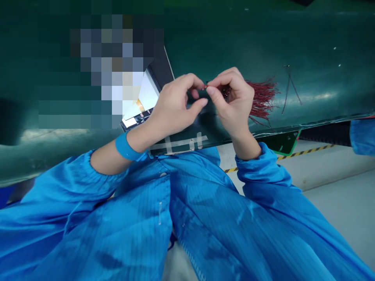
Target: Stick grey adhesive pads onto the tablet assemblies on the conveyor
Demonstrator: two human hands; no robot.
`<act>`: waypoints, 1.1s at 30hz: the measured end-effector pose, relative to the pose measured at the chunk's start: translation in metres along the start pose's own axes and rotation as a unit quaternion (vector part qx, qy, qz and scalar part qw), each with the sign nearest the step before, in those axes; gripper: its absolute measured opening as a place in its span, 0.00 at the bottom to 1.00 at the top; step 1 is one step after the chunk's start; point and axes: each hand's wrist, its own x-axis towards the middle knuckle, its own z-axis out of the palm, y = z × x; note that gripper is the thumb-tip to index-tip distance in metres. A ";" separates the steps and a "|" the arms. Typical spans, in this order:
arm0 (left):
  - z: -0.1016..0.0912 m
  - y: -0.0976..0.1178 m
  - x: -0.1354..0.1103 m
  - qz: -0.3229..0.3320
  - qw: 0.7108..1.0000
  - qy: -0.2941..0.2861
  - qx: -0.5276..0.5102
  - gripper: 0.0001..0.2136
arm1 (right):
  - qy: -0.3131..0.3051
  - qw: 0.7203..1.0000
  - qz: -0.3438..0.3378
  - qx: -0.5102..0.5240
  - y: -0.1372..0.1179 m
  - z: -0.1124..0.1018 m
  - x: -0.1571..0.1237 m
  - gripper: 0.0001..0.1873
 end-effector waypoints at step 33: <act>-0.054 -0.089 -0.142 0.130 0.938 0.210 0.243 0.10 | -0.282 0.944 -0.092 -0.143 -0.069 0.070 0.001 0.12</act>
